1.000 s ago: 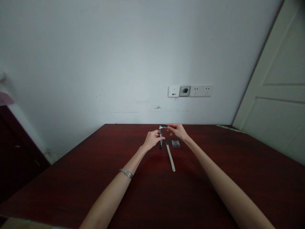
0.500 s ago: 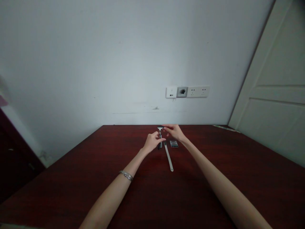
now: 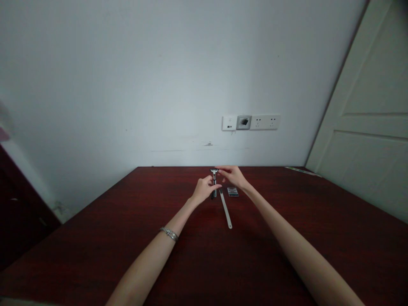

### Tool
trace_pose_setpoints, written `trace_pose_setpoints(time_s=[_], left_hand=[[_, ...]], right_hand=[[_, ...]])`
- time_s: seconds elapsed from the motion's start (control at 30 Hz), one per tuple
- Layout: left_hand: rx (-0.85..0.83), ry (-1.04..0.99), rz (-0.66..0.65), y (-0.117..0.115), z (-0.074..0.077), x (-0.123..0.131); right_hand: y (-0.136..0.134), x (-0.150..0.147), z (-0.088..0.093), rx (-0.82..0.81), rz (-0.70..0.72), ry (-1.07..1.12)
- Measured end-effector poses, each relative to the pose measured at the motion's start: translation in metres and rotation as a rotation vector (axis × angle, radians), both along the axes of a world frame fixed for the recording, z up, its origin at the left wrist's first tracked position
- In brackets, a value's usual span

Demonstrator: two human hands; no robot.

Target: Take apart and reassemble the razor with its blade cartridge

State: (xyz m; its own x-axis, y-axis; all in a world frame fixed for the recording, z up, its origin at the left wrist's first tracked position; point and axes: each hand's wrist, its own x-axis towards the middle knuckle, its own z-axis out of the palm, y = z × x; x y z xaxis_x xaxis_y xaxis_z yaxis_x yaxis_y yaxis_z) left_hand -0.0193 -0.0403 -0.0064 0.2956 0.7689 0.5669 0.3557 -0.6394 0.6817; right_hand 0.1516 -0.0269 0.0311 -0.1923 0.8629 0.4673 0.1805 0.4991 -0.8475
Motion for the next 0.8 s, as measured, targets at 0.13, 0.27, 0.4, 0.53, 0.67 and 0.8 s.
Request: trace_pose_setpoints(time_s=[0.13, 0.27, 0.4, 0.53, 0.67, 0.8], left_hand=[[-0.005, -0.008, -0.001, 0.0016, -0.0015, 0.0000], [0.001, 0.002, 0.011, 0.0027, -0.0023, 0.0000], [0.010, -0.001, 0.019, 0.0019, -0.0019, 0.0000], [0.008, -0.003, 0.027, -0.0005, 0.0001, 0.0000], [0.014, 0.020, 0.034, -0.0020, 0.0021, -0.0001], [0.029, 0.036, 0.028, -0.0011, 0.0020, -0.0003]], right_hand=[[-0.0027, -0.0016, 0.0026, -0.005, -0.006, -0.009], [-0.0036, -0.0026, 0.0041, 0.004, -0.014, -0.021], [-0.0049, -0.0034, 0.0052, 0.001, -0.018, -0.029], [-0.0049, -0.0036, 0.0049, 0.014, -0.006, -0.036], [-0.0032, -0.0036, 0.0031, 0.010, 0.007, -0.020], [-0.0029, -0.0046, 0.0022, 0.008, 0.025, 0.009]])
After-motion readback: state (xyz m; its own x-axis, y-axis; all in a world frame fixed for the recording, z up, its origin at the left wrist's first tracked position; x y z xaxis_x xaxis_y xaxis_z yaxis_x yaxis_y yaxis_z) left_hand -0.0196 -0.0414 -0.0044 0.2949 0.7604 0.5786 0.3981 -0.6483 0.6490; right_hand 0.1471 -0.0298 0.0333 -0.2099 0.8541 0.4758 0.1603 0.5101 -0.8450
